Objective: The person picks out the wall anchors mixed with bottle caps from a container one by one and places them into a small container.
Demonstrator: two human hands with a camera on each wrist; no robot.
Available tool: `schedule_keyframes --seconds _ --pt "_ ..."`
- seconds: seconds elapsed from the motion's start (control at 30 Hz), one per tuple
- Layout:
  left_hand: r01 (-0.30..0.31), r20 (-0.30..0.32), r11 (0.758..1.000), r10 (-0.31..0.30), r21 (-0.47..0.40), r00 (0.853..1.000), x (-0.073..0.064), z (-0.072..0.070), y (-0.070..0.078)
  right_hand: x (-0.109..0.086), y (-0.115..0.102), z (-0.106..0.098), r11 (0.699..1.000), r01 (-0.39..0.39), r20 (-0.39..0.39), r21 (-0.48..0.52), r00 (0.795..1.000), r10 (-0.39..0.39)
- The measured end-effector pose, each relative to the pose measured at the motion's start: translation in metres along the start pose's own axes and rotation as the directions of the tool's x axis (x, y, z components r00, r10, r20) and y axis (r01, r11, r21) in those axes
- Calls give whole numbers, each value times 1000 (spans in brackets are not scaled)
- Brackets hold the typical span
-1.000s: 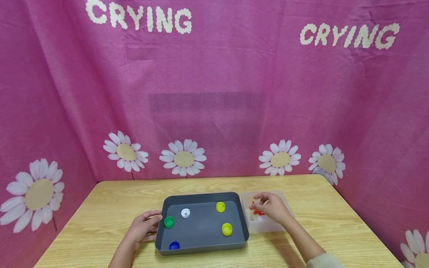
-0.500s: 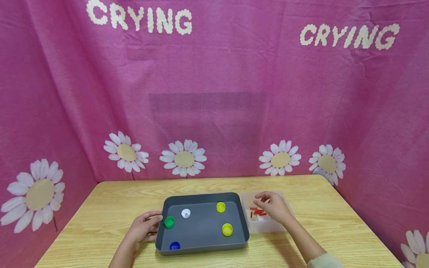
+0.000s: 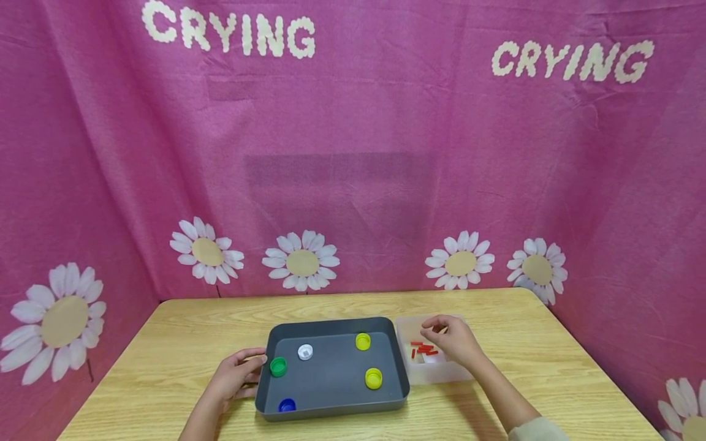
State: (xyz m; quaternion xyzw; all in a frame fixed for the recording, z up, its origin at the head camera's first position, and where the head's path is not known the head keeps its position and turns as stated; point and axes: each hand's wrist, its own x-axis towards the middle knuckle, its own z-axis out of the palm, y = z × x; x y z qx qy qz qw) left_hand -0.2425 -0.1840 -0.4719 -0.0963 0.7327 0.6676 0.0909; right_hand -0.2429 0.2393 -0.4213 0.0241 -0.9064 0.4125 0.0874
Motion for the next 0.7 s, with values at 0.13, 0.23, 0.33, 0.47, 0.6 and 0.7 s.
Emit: schedule_keyframes --seconds 0.13,0.23,0.33,0.47,0.6,0.7 --pt "0 5 1000 0 6 1000 0 0 1 0 1 -1 1000 -15 2 -1 1000 15" --pt "-1 1 1000 1 12 1000 1 0 2 1 1 -3 1000 -10 5 -1 1000 10" --pt "1 -10 1000 -1 19 1000 1 -1 2 2 1 -4 1000 6 3 -7 1000 -6" --pt "9 -21 1000 -9 26 1000 1 -1 3 3 1 -5 999 27 -13 -23 1000 -27" --pt "-29 -42 998 31 49 999 -1 -5 8 4 -1 -8 998 35 -32 -44 999 -36" --pt "-114 -70 985 124 129 990 -4 -10 19 4 -4 -12 996 54 -44 -72 997 -57"
